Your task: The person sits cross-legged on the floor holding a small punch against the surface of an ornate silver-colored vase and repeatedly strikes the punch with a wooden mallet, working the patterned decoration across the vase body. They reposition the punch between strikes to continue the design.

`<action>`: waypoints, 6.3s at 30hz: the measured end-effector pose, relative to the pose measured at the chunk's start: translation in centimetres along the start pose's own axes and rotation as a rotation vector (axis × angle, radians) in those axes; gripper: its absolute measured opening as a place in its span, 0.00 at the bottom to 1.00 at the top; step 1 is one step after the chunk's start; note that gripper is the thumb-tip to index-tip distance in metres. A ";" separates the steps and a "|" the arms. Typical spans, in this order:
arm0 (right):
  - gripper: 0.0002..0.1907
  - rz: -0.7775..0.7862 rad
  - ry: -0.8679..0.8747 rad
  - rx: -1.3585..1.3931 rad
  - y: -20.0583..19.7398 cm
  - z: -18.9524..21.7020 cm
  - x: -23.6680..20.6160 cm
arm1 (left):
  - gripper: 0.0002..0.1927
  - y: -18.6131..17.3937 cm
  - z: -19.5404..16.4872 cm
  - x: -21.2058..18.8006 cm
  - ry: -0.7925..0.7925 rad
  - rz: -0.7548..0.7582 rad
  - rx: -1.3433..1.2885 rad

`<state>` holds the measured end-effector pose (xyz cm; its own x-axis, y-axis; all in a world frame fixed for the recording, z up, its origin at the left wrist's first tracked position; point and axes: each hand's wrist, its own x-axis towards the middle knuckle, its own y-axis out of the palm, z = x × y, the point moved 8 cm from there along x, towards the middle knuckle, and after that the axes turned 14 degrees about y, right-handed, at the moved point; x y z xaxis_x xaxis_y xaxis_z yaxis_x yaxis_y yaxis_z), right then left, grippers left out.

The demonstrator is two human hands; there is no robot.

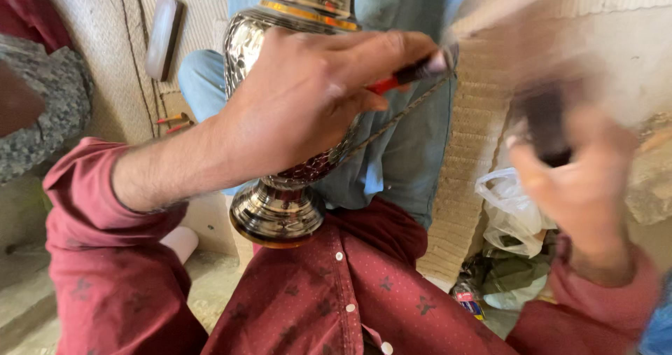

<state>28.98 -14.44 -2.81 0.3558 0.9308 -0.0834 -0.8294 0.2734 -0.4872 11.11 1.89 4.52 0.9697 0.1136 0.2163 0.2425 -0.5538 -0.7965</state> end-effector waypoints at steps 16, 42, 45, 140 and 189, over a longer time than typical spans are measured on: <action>0.47 -0.322 0.287 0.497 11.2 -8.7 -11.7 | 0.25 5.4 0.6 3.3 0.257 0.555 -0.442; 0.20 -0.557 0.167 0.337 13.6 -9.3 -11.3 | 0.23 -3.1 1.7 0.7 -0.018 0.000 -0.402; 0.21 -0.434 0.255 0.363 14.4 -10.4 -10.3 | 0.26 -2.2 2.0 -0.3 -0.103 0.012 -0.370; 0.55 -0.095 -0.163 -0.200 0.4 1.5 -3.4 | 0.25 -0.5 -0.6 -3.3 0.133 -0.153 -0.258; 0.32 -0.655 0.148 -0.032 10.6 -4.0 -16.4 | 0.29 3.9 -1.8 2.0 0.658 0.614 -0.682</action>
<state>16.07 -27.73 -10.08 0.8382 0.5318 0.1212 -0.4100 0.7610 -0.5028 13.90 -1.52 2.88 0.6664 -0.6778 0.3105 -0.5316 -0.7240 -0.4395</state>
